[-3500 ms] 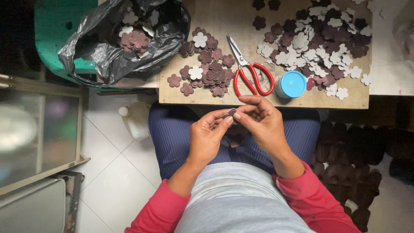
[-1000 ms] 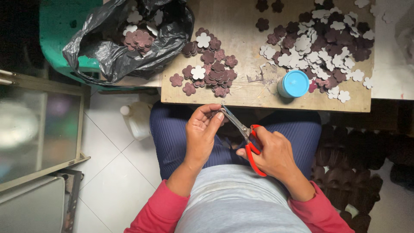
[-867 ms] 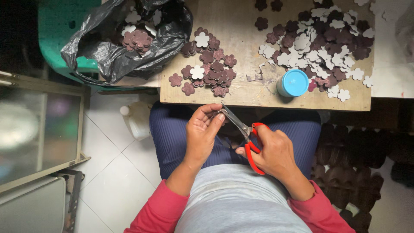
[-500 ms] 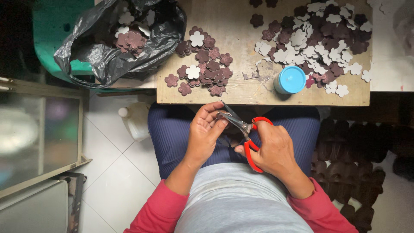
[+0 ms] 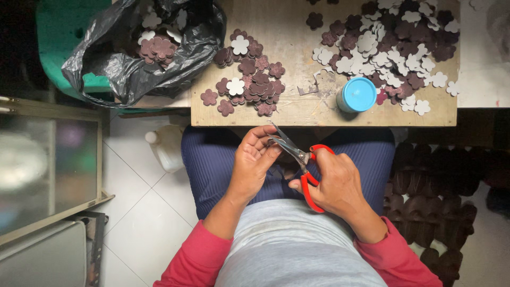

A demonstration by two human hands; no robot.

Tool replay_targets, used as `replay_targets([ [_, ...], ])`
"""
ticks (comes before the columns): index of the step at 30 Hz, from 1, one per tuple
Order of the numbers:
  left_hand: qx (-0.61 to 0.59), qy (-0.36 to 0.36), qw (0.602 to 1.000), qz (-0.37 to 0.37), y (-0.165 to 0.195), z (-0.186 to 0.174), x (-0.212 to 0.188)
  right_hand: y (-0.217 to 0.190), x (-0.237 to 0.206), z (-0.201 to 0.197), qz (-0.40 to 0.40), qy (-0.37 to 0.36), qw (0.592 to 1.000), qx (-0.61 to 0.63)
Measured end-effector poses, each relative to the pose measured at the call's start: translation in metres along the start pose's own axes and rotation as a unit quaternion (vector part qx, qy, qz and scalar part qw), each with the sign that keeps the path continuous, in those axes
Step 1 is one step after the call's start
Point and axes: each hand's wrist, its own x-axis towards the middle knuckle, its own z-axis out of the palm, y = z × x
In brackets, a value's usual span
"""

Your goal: The person sits on the floor and uses red-handled scissors to trim the edges of small brown flower-shaped felt pieces. They repeatedly pick up pieces, trim them, and place them into a black plastic bag.

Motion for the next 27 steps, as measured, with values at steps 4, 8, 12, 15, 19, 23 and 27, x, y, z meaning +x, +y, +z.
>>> replay_targets([
  [4,0.011,-0.005,1.000,0.002,0.0003,-0.0048,-0.0005,0.0003,-0.0006,-0.0011,0.010,-0.011,1.000,-0.009],
  [8,0.003,-0.017,1.000,0.010,-0.0001,-0.0076,0.0005,0.0006,-0.0009,-0.0035,-0.004,-0.011,1.000,-0.001],
  [12,0.006,-0.017,1.000,0.009,0.0017,-0.0097,0.0005,0.0005,-0.0007,-0.0034,-0.001,-0.018,1.000,0.017],
  [15,0.003,-0.018,1.000,0.011,0.0003,-0.0086,-0.0004,0.0002,-0.0018,-0.0016,0.005,-0.021,1.000,0.005],
  [19,-0.009,-0.012,1.000,0.008,-0.0015,-0.0056,-0.0021,0.0001,-0.0029,0.0005,0.007,-0.015,1.000,0.006],
  [23,-0.015,-0.012,1.000,0.008,-0.0013,-0.0033,-0.0009,0.0007,-0.0033,0.0007,0.011,-0.016,1.000,0.005],
  [27,-0.013,-0.011,1.000,0.011,-0.0025,-0.0031,-0.0011,0.0012,-0.0033,0.0021,0.003,-0.007,1.000,-0.002],
])
